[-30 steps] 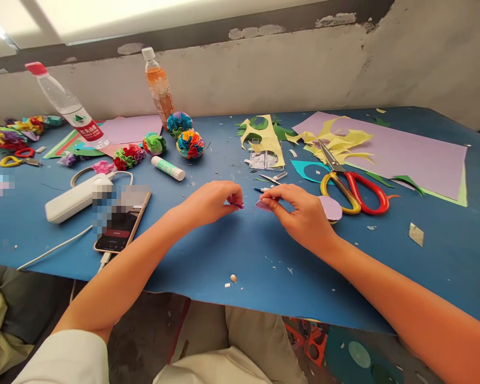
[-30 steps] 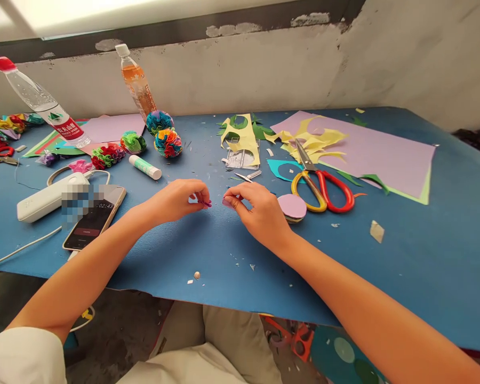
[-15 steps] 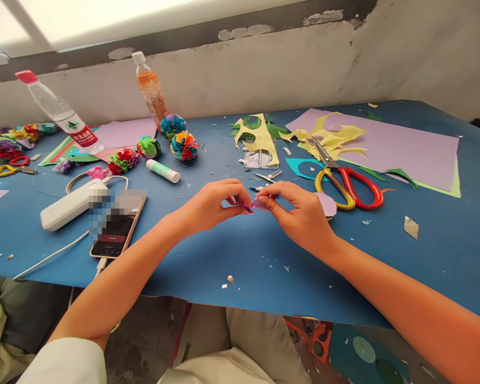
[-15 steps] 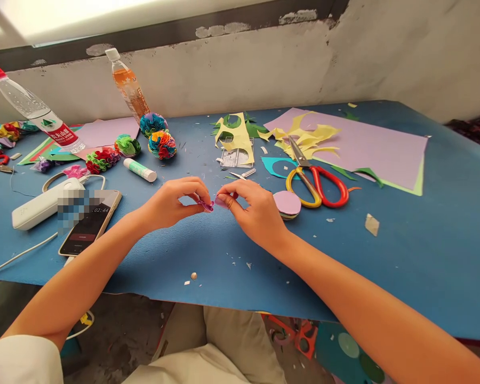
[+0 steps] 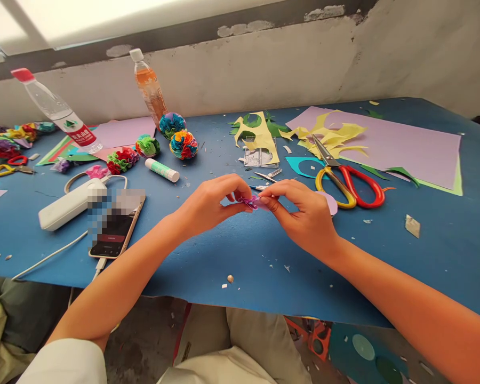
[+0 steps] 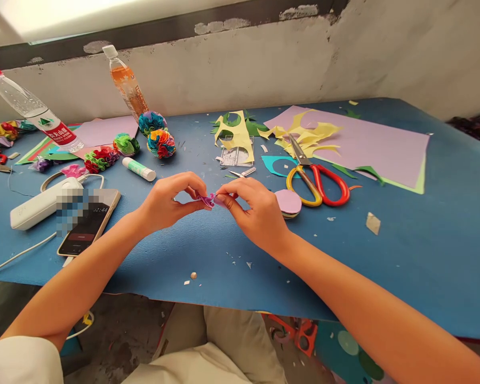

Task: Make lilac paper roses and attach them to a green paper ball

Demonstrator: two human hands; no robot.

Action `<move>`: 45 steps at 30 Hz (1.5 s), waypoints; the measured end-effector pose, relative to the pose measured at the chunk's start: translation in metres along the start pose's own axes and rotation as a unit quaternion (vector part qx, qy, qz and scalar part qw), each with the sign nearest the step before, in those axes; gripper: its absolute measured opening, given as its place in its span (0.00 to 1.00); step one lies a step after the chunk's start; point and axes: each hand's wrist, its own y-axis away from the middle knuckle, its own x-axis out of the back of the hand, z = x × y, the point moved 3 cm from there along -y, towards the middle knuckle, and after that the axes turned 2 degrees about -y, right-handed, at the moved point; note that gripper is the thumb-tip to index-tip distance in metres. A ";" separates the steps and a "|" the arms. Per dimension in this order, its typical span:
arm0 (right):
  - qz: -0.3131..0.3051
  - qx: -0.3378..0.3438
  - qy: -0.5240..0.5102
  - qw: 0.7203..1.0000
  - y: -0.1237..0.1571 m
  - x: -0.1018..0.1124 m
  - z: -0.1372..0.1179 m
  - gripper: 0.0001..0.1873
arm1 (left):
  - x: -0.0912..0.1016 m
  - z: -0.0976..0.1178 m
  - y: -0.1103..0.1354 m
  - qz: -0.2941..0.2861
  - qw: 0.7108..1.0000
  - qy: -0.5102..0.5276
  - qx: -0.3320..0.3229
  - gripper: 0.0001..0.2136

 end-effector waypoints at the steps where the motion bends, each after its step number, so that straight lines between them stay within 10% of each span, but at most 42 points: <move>1: -0.001 0.004 0.000 1.000 0.000 0.000 -0.001 0.04 | 0.000 0.001 0.000 0.004 1.000 0.007 -0.007 0.04; 22: 0.012 0.035 0.020 0.999 0.001 0.006 -0.006 0.05 | 0.003 0.018 0.001 0.095 0.987 -0.037 -0.123 0.01; 30: 0.037 0.036 0.015 0.999 0.002 0.006 -0.007 0.05 | 0.001 0.016 0.002 0.116 0.985 -0.026 -0.129 0.14; 45: 0.027 -0.011 -0.010 1.000 -0.001 0.008 -0.005 0.03 | 0.001 0.010 0.002 0.159 0.966 0.181 0.098 0.11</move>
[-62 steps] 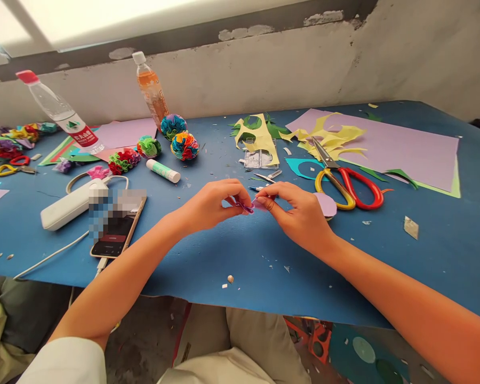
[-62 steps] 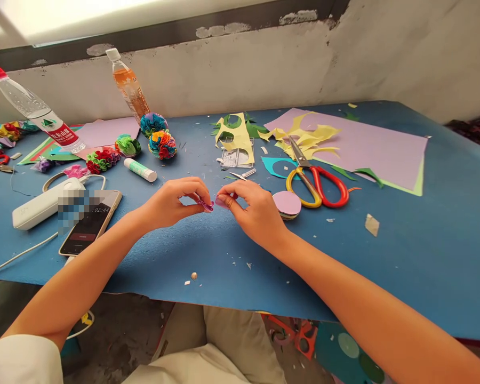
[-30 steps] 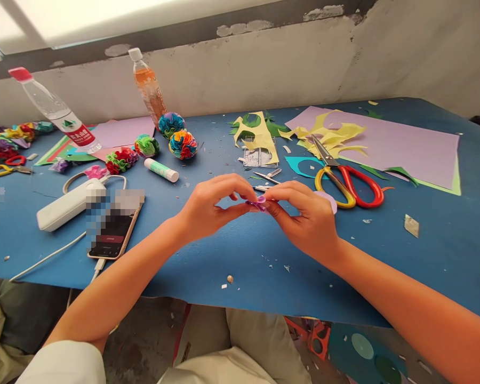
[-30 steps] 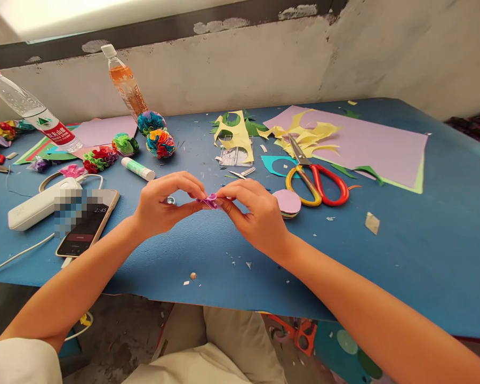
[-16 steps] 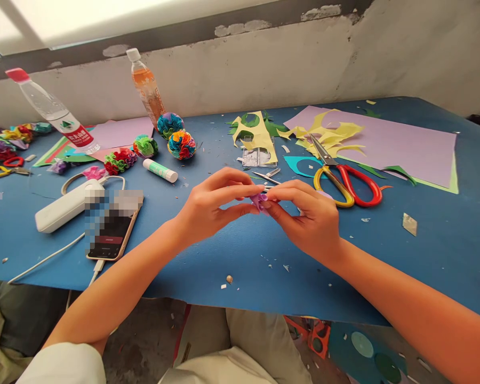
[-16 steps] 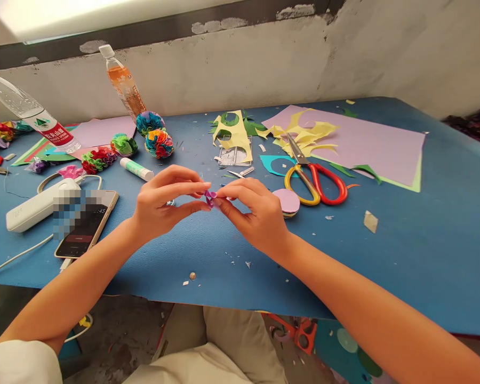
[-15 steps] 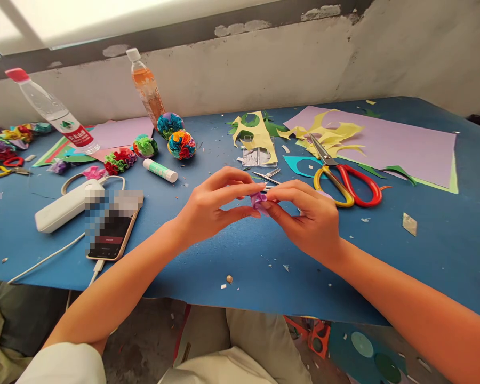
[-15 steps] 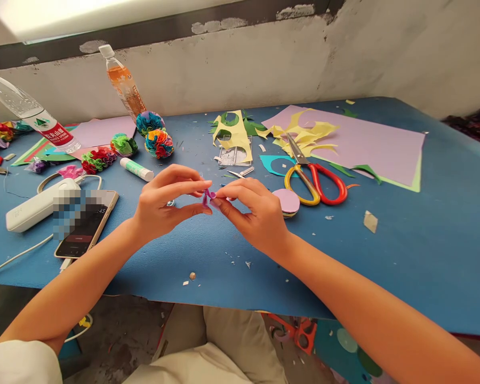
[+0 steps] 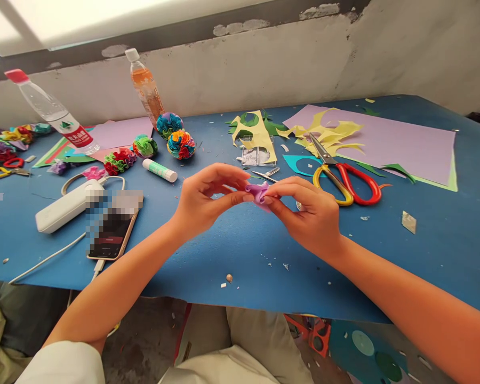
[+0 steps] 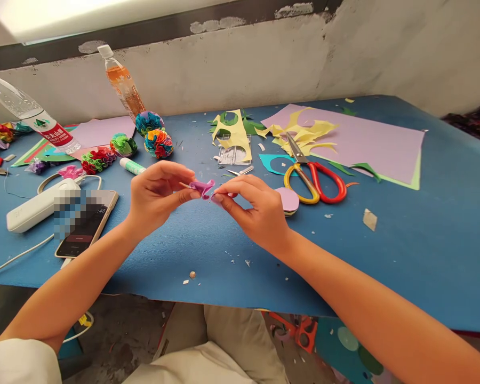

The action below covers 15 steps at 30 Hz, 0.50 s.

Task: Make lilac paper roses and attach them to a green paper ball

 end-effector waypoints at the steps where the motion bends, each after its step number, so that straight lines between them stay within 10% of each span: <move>1: 0.004 -0.007 -0.003 1.000 0.000 0.000 0.000 0.03 | 0.000 -0.001 0.000 0.003 1.000 0.016 0.012 0.12; 15: 0.009 -0.012 -0.031 0.999 -0.001 0.001 -0.002 0.02 | -0.002 -0.003 -0.004 -0.060 0.991 0.092 0.081 0.12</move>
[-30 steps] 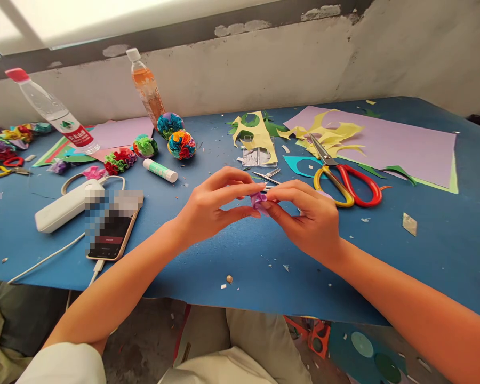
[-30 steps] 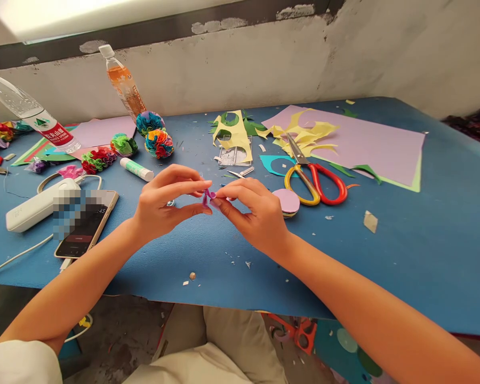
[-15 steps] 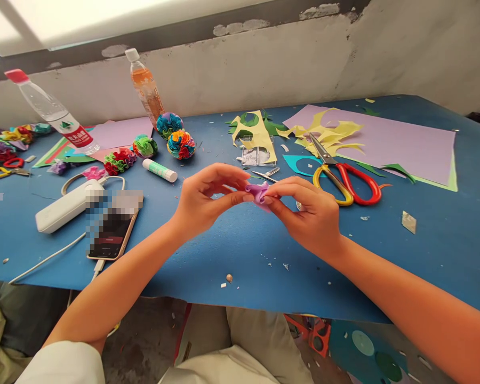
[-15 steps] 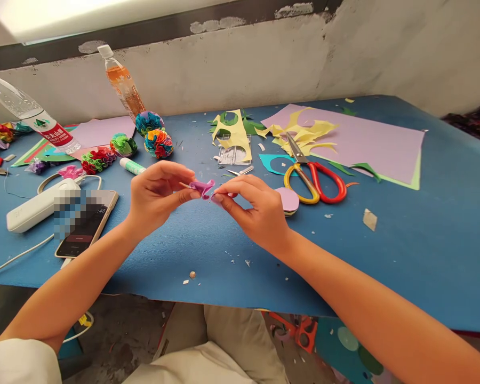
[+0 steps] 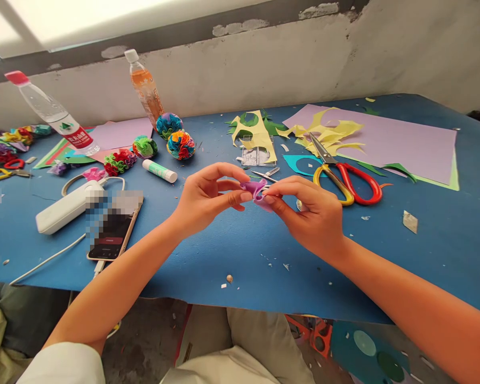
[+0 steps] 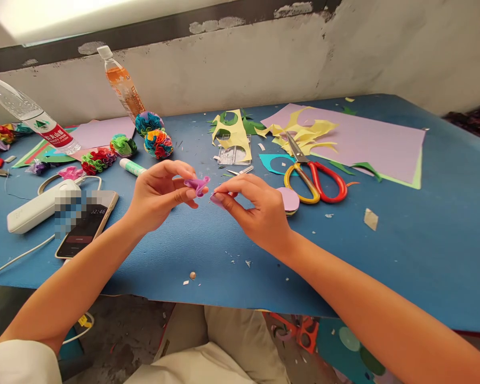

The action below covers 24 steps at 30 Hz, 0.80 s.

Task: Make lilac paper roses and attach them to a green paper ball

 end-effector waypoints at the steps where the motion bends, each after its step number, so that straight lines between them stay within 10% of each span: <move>1: -0.001 0.003 0.002 1.000 0.000 0.000 0.000 0.02 | -0.001 0.000 0.001 -0.002 1.000 -0.004 -0.008 0.11; 16: -0.032 0.076 0.004 0.997 0.000 0.001 -0.003 0.09 | -0.003 -0.007 0.002 -0.060 0.998 0.003 0.013 0.06; 24: -0.016 -0.034 0.015 0.999 0.000 -0.001 0.003 0.04 | -0.005 -0.006 0.003 -0.023 1.000 -0.003 0.021 0.12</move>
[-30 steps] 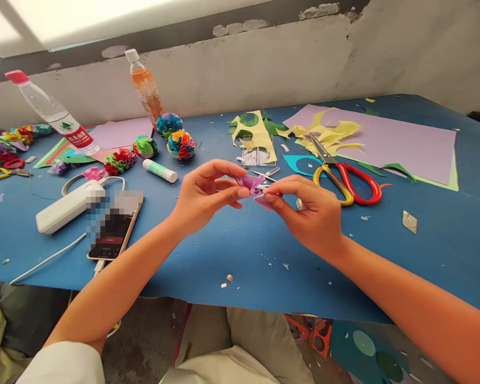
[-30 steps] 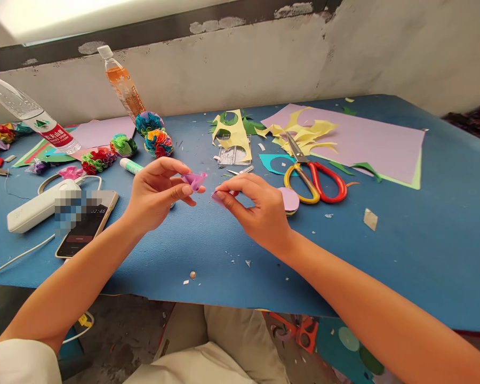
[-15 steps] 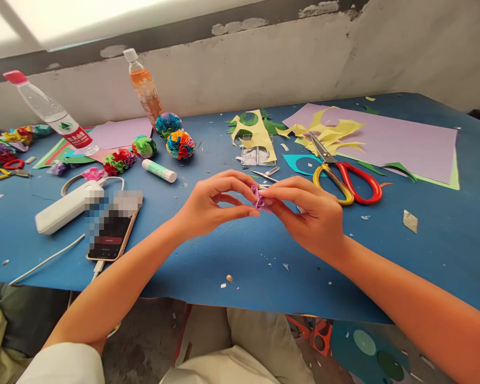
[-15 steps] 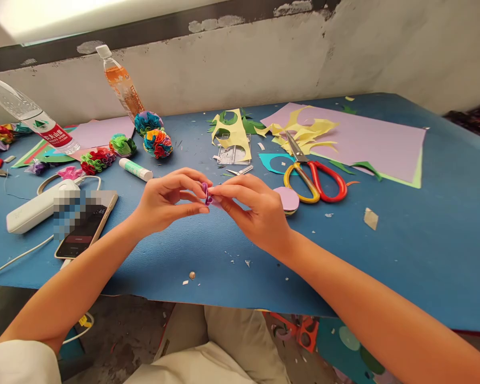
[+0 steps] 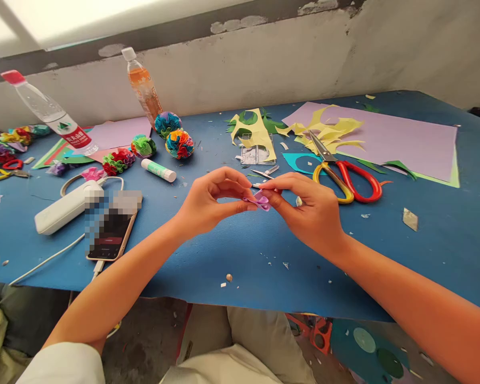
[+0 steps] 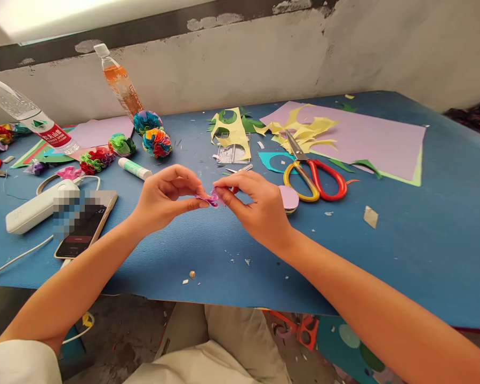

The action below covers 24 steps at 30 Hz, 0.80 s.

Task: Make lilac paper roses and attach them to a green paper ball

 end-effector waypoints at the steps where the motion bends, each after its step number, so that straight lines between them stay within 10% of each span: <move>1: -0.002 -0.016 -0.002 1.000 0.000 -0.001 0.001 0.04 | -0.001 0.000 0.001 -0.010 1.000 -0.011 0.003 0.12; 7: -0.012 -0.118 -0.041 0.992 0.002 -0.005 0.007 0.05 | -0.010 -0.002 0.008 -0.051 0.993 -0.105 -0.036 0.10; 17: -0.027 -0.282 -0.287 0.915 0.009 -0.020 0.013 0.06 | -0.013 -0.007 0.012 0.108 0.971 -0.210 -0.039 0.09; 24: -0.051 -0.343 -0.370 0.862 0.008 -0.024 0.018 0.04 | -0.008 -0.009 0.011 0.120 0.966 -0.229 0.000 0.05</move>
